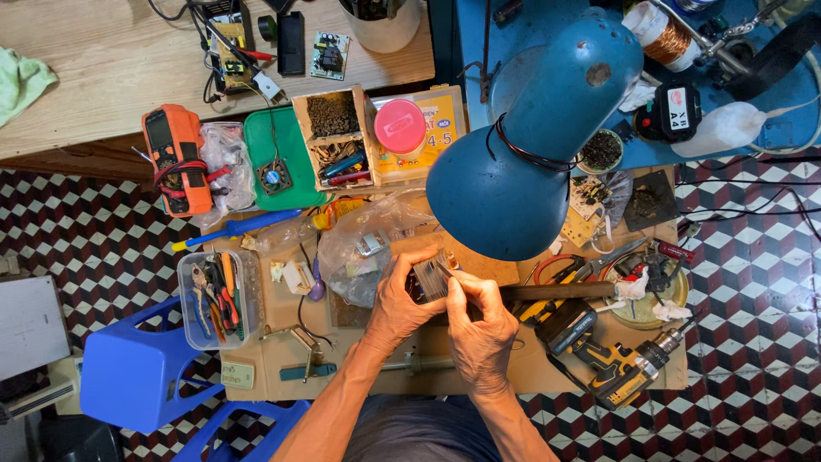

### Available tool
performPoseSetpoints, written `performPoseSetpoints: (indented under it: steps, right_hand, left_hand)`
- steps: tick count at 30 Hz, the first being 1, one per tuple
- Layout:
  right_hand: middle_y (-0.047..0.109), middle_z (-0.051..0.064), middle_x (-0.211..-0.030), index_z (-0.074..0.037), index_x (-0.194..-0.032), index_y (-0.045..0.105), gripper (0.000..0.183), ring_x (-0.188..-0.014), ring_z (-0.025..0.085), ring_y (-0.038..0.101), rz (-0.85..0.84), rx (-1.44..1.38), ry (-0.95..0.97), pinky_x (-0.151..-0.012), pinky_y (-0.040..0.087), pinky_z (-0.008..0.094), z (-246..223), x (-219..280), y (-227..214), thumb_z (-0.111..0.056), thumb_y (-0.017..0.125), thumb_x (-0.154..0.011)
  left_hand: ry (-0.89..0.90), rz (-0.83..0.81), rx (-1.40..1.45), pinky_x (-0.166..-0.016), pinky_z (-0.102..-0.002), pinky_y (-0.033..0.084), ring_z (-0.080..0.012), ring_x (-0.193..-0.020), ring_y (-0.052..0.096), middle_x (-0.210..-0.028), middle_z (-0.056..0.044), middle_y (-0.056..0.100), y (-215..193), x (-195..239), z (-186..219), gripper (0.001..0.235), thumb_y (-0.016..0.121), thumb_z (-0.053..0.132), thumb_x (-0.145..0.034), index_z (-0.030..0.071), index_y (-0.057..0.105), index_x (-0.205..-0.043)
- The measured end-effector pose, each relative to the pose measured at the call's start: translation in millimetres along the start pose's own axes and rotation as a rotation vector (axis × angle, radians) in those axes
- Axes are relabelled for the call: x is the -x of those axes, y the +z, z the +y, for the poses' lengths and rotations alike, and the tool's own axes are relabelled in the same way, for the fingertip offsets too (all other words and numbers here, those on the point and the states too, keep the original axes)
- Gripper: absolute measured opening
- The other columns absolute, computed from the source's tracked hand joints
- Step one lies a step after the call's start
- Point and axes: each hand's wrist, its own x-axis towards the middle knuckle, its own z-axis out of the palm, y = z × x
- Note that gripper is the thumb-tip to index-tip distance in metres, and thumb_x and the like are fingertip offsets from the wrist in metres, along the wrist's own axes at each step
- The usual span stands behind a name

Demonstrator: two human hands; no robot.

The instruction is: The person uses a hammer to tap a small electronic component on a workbench, then sets it aside and picks up a circuit board to turn over and inspect both sides.

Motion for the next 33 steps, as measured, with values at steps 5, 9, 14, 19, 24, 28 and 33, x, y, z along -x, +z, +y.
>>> performPoseSetpoints:
  steps: [5, 9, 14, 19, 24, 28, 33]
  right_hand:
    - [0.077, 0.011, -0.098, -0.001, -0.098, 0.066, 0.009, -0.085, 0.017, 0.077, -0.015, 0.188, -0.343, -0.074, 0.062, 0.028, -11.5, -3.6, -0.9, 0.000, 0.073, -0.092]
    - [0.076, 0.016, -0.101, 0.001, -0.094, 0.063, 0.014, -0.086, 0.026, 0.076, -0.029, 0.319, -0.565, -0.075, 0.061, 0.032, -19.0, -4.3, -4.0, 0.004, 0.074, -0.086]
    - [0.078, 0.011, -0.093, 0.000, -0.098, 0.068, 0.009, -0.082, 0.018, 0.077, -0.020, 0.163, -0.119, -0.072, 0.062, 0.029, -14.5, -4.4, -4.3, -0.002, 0.073, -0.091]
    - [0.080, 0.009, -0.100, -0.001, -0.097, 0.066, 0.007, -0.092, 0.014, 0.078, -0.008, -0.042, 0.085, -0.082, 0.063, 0.027, -6.8, -6.1, -2.9, -0.007, 0.069, -0.095]
    - [0.080, 0.009, -0.100, -0.002, -0.098, 0.066, 0.007, -0.093, 0.015, 0.079, -0.017, -0.024, 0.065, -0.082, 0.063, 0.028, -4.0, -5.0, -4.3, -0.008, 0.069, -0.095]
    - [0.080, 0.009, -0.100, -0.002, -0.097, 0.066, 0.007, -0.092, 0.015, 0.079, -0.015, -0.027, 0.063, -0.082, 0.063, 0.028, -4.0, -5.4, -4.1, -0.007, 0.069, -0.095]
    - [0.080, 0.008, -0.099, -0.002, -0.097, 0.067, 0.007, -0.090, 0.014, 0.079, -0.033, -0.014, 0.046, -0.079, 0.063, 0.027, -5.7, -5.8, -4.8, -0.007, 0.071, -0.094]
  left_hand:
    - [-0.038, -0.001, 0.006, -0.102, -0.039, 0.053, -0.0274, -0.121, 0.066, -0.128, -0.010, 0.067, -0.7, 0.3, 0.3, 0.062, 0.089, 0.027, -0.075, 0.011, 0.061, -0.129]
    - [0.037, 0.004, 0.000, -0.104, -0.040, 0.050, -0.0293, -0.123, 0.064, -0.130, -0.010, 0.067, -1.3, 0.5, 1.1, 0.060, 0.087, 0.022, -0.078, 0.010, 0.061, -0.130]
    - [-0.003, 0.007, 0.003, -0.101, -0.039, 0.052, -0.0284, -0.120, 0.065, -0.126, -0.011, 0.067, -0.8, 0.4, 0.1, 0.066, 0.092, 0.027, -0.071, 0.010, 0.061, -0.127]
    - [-0.024, 0.001, -0.011, -0.101, -0.039, 0.053, -0.0278, -0.120, 0.065, -0.125, -0.011, 0.067, -0.9, 0.7, 0.6, 0.069, 0.092, 0.029, -0.069, 0.011, 0.061, -0.128]
    - [-0.047, -0.005, 0.013, -0.100, -0.040, 0.054, -0.0276, -0.119, 0.066, -0.125, -0.011, 0.066, -0.3, 1.5, 1.1, 0.069, 0.093, 0.032, -0.070, 0.011, 0.061, -0.128]
    - [-0.050, -0.005, -0.013, -0.099, -0.040, 0.054, -0.0277, -0.118, 0.066, -0.123, -0.011, 0.067, -0.7, 0.9, 1.2, 0.070, 0.093, 0.032, -0.069, 0.011, 0.061, -0.128]
    - [-0.037, 0.002, -0.014, -0.099, -0.040, 0.054, -0.0280, -0.118, 0.066, -0.124, -0.011, 0.067, -0.1, 1.3, 0.4, 0.071, 0.093, 0.033, -0.069, 0.011, 0.061, -0.128]
